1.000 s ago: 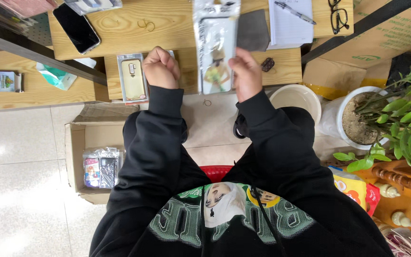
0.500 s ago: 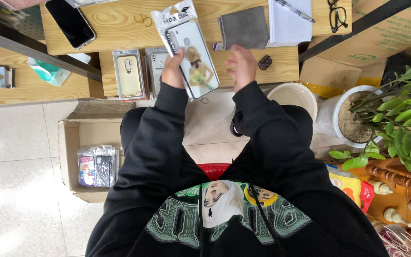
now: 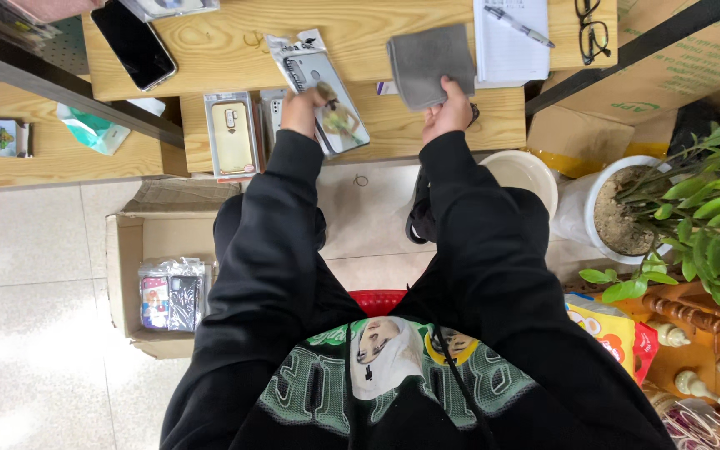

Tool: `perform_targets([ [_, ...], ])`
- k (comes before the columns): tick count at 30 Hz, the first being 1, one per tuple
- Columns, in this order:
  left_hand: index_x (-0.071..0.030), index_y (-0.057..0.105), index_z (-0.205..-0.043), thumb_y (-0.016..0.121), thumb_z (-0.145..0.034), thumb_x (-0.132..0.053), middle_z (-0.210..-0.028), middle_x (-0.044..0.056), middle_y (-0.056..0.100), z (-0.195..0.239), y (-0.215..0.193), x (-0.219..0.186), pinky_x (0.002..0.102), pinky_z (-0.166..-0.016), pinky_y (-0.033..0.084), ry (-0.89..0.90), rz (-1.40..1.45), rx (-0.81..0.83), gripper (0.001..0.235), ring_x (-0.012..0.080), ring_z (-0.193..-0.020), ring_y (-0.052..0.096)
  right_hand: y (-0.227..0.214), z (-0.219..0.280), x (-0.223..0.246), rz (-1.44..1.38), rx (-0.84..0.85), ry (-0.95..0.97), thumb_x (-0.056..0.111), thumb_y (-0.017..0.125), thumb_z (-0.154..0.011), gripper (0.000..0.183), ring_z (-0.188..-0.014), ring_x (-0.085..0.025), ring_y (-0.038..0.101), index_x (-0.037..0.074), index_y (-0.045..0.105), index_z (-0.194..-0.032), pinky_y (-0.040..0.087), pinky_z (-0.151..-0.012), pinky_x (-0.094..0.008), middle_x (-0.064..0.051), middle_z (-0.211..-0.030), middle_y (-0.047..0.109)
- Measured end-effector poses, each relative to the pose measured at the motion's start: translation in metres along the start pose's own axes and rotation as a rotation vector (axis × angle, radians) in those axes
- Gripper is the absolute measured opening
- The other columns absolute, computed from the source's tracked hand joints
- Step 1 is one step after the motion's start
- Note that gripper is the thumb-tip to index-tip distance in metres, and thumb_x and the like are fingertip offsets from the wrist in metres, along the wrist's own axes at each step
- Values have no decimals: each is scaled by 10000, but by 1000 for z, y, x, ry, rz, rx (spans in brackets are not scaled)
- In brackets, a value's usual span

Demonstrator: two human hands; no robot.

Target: The person wipes the surface of several small rectangular boxes with a gray cloth. They handle each box one at a time, turning it over to wipe multiple sides before placing it back on the table.

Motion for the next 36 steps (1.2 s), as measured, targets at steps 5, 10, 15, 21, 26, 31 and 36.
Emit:
perform_targets([
  [5, -44, 584, -1288, 586, -736, 53, -1084, 178, 749, -24, 12, -19, 387, -707, 624, 197, -157, 21, 561, 264, -842, 724, 24, 66, 54, 187, 168, -261, 100, 829, -743, 236, -579, -147, 512, 94, 626, -864, 344, -503, -315, -40, -712, 587],
  [10, -121, 304, -1591, 589, -858, 94, -1178, 262, 743, 1, 36, -48, 354, -805, 644, 271, -108, 82, 815, 265, -903, 775, 54, 117, 86, 298, 463, -395, 61, 813, -802, 131, -771, -191, 610, 51, 737, -908, 505, -705, -348, -59, -823, 681],
  [15, -227, 434, -1577, 707, -912, 90, -1695, 160, 212, 36, 57, -74, 526, -1309, 301, 989, -955, -42, 786, 400, -1615, 128, 84, 166, 109, 691, 603, -706, 103, 755, -899, 53, -758, -71, 567, 83, 712, -874, 465, -710, -238, 23, -777, 642],
  [21, -21, 478, -1493, 488, -1083, -483, -1501, 209, 561, 155, 128, -55, 413, -1196, 472, 741, -533, 642, 618, 308, -1409, 558, 110, 227, 91, 803, 865, -762, 42, 726, -928, 253, -912, -178, 722, 3, 719, -1178, 611, -789, -284, -127, -1062, 766],
  [26, -54, 543, -1441, 489, -1096, -419, -1284, 77, 648, 144, 123, -40, 307, -1046, 462, 658, -414, 657, 505, 161, -1192, 581, 100, 224, 71, 861, 857, -630, 165, 655, -1016, 291, -789, -127, 689, 71, 668, -1291, 645, -631, -274, -71, -974, 729],
  [31, 19, 538, -1455, 527, -1107, -279, -1475, 164, 576, 123, 118, -17, 340, -1202, 430, 580, -308, 688, 458, 222, -1386, 535, 103, 228, 81, 932, 790, -812, 85, 783, -891, 289, -666, -101, 647, 91, 625, -1133, 556, -636, -255, -26, -798, 706],
  [36, -21, 718, -1250, 619, -1050, -199, -1186, 92, 741, 116, 114, -20, 277, -953, 557, 508, -259, 668, 285, 133, -1072, 663, 104, 226, 80, 902, 784, -805, -26, 704, -834, 233, -670, -108, 646, 67, 623, -1032, 537, -628, -246, -43, -774, 712],
])
Point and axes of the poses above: each hand's wrist, its own z-axis away from the middle knuckle, its own y-axis out of the palm, x = y × z, the point moved 9 cm from there along -z, towards the middle knuckle
